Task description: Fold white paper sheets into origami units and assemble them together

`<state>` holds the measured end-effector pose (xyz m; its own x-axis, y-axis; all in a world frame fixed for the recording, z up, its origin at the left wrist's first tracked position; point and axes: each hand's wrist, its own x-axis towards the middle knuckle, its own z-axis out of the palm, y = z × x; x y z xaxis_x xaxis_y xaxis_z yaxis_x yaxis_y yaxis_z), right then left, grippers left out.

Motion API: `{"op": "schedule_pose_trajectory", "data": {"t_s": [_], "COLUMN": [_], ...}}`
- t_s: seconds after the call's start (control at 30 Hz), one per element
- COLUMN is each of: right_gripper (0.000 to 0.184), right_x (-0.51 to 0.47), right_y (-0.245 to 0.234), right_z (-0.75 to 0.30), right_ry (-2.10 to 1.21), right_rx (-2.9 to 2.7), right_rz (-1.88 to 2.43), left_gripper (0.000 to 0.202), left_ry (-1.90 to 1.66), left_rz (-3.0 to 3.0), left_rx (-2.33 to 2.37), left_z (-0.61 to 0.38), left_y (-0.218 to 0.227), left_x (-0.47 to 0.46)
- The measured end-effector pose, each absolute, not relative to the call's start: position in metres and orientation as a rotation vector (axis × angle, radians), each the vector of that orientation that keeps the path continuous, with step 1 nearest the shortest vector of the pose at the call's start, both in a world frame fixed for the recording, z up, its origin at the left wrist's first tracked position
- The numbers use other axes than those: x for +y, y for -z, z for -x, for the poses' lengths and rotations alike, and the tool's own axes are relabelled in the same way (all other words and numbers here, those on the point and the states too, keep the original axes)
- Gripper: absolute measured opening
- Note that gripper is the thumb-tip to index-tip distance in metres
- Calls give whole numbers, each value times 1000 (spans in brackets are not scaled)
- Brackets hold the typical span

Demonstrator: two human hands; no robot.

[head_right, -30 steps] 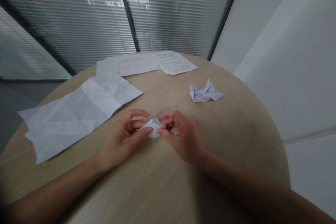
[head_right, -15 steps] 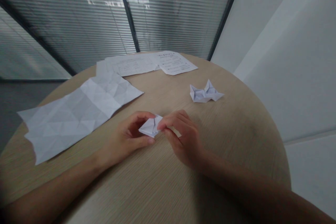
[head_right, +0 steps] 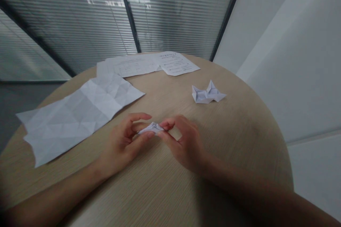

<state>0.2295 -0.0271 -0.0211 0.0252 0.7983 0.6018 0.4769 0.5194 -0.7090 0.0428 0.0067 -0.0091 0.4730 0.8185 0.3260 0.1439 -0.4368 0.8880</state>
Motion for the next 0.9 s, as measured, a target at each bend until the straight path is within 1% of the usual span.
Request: {"op": "schedule_pose_trajectory", "data": {"t_s": [0.1,0.17,0.27,0.37,0.5,0.57,0.9], "right_gripper": [19,16,4,4,8,8,5], "right_x": [-26,-26,-25,-23,-22,-21,-15], "right_y": [24,23,21,19,17,18,23], "right_z": [-230,-231,-233,-234,-237,-238,-246], "right_ry": [-394,-416,-433,-454,-440,-411,-66], "right_rx": [-1551,-1611,-1720,-1753,-1815,-1846,-1996], "right_rz": [1148,1159,1156,1167,1180,1175,1048], "left_gripper": [29,25,15,10,13,17,11], "left_ry": [-1027,-1076,-1151,-1171,-1114,-1080,-1072], "left_rz": [-1870,-1891,-2021,-2156,-2205,-2203,-2405], "left_rx": [838,864,877,878,866,808,636], "left_z": [-44,-44,-44,-43,-39,-37,-33], "left_y": [9,8,7,6,5,4,-1], "left_x": [7,8,11,14,15,15,21]}}
